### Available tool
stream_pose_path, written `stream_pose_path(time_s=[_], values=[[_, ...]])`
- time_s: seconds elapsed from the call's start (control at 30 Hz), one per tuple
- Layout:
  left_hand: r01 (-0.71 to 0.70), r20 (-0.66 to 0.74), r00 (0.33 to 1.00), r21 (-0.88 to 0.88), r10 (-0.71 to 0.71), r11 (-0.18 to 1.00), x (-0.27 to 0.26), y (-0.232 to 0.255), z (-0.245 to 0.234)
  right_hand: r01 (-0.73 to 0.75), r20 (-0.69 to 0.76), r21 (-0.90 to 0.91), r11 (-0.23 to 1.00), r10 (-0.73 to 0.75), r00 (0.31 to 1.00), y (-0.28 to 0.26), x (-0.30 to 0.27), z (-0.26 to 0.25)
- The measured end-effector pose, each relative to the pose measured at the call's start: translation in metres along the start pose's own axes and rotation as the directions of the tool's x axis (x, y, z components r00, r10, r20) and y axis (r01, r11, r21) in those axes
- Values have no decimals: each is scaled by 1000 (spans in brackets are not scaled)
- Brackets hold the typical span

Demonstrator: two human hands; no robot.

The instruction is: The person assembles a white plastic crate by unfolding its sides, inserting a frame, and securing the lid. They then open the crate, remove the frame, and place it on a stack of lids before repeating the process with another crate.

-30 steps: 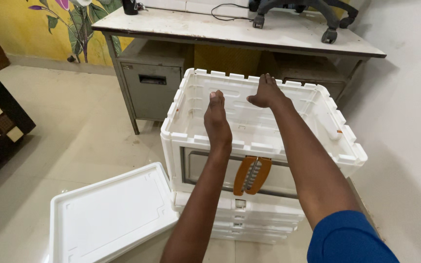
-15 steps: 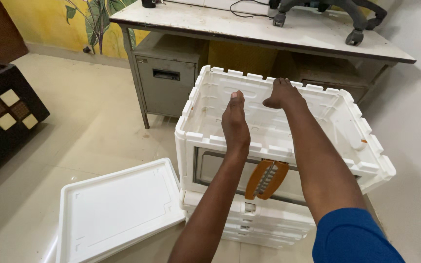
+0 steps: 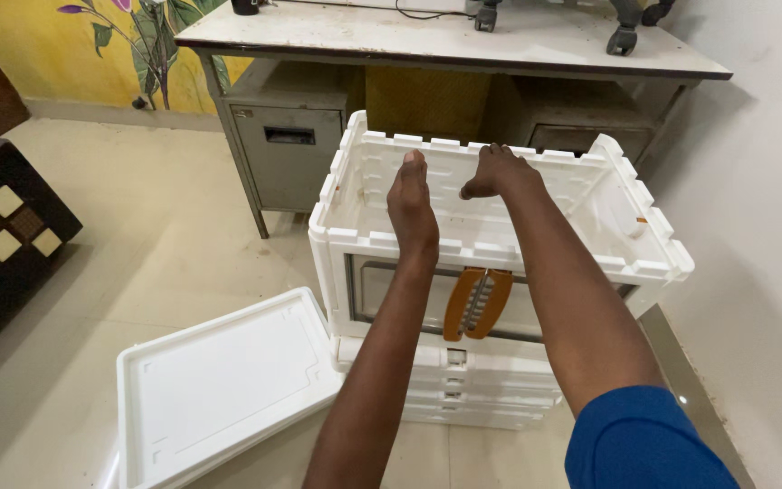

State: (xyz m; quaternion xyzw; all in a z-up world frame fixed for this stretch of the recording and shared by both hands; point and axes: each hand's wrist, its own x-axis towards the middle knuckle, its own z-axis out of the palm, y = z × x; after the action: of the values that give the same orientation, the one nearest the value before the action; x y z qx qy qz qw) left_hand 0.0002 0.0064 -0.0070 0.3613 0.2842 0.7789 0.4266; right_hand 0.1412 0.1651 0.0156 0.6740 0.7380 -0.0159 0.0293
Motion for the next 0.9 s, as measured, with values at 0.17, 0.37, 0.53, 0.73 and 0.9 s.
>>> stream_pose_path(time_s=[0.17,0.37,0.53,0.73,0.9], values=[[-32,-21,999,81,34,996,-6,0,-2,44,2,47,998,-44,999,7,-7,12],[-36,6,999,-33,36,999,-1,-1,-1,111,-59,258,960,-99,993,13,-17,8],[-51,-17,999,-26,50,998,3,-7,-1,154,-272,443,883,-31,962,9,-57,3],[-87,-14,996,-46,87,995,3,-12,-3,386,-603,629,675,110,790,-3,-144,2],[-141,-5,990,-11,141,990,5,-14,-3,555,-727,632,542,166,666,-12,-220,36]])
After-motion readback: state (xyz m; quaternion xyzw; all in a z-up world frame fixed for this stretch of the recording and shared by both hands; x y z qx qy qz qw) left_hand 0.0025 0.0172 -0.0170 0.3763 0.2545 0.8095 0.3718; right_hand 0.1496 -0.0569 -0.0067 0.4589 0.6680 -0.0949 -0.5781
